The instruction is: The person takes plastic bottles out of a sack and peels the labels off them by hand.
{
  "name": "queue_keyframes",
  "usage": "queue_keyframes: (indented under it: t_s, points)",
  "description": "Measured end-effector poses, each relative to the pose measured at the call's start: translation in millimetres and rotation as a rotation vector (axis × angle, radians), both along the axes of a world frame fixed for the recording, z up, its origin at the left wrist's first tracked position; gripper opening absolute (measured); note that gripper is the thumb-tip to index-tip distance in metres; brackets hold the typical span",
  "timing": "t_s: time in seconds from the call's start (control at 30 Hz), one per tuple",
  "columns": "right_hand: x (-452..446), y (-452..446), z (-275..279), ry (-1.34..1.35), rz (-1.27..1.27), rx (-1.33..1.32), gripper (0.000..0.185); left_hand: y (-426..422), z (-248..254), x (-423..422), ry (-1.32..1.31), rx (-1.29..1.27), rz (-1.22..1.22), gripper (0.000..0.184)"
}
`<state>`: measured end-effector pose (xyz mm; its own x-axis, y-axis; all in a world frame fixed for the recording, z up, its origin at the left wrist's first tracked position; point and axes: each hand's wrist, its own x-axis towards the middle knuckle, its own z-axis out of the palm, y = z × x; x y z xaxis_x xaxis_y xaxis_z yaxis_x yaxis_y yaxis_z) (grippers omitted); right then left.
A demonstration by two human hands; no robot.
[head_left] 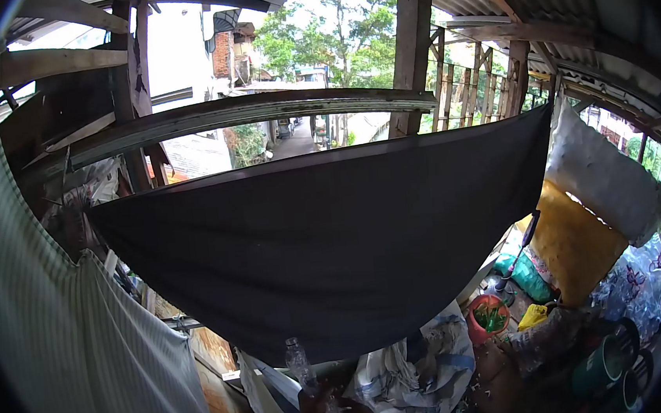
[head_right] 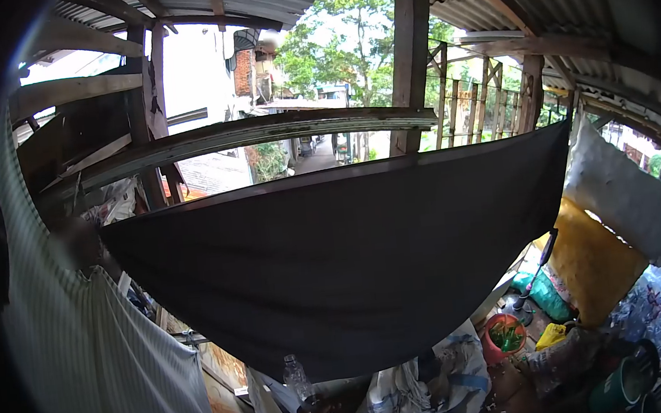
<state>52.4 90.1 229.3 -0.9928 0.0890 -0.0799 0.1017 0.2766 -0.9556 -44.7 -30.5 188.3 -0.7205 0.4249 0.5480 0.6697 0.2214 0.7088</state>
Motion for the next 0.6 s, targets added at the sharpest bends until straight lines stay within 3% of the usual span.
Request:
queue_keyframes:
  t_s: [0.03, 0.07, 0.27, 0.6]
  points:
    - [2.3, -2.0, -1.0, -0.01, 0.018, 0.0, 0.046, 0.6, 11.8, 0.4, -0.223, 0.107, -0.026, 0.017]
    - [4.3, -3.2, -2.6, -0.012, 0.038, 0.001, 0.046, 10.0, 16.4, -0.9, -0.981, 0.693, -0.06, 0.013]
    - [9.5, -9.0, -18.6, 0.002, 0.122, 0.073, 0.046, 10.0, 71.5, 14.2, -1.078, 0.933, -0.05, 0.011]
    - [23.4, 18.3, -44.7, 0.144, -0.036, 0.183, 0.047, 34.8, 58.1, 9.9, -1.047, 0.914, -0.226, 0.018]
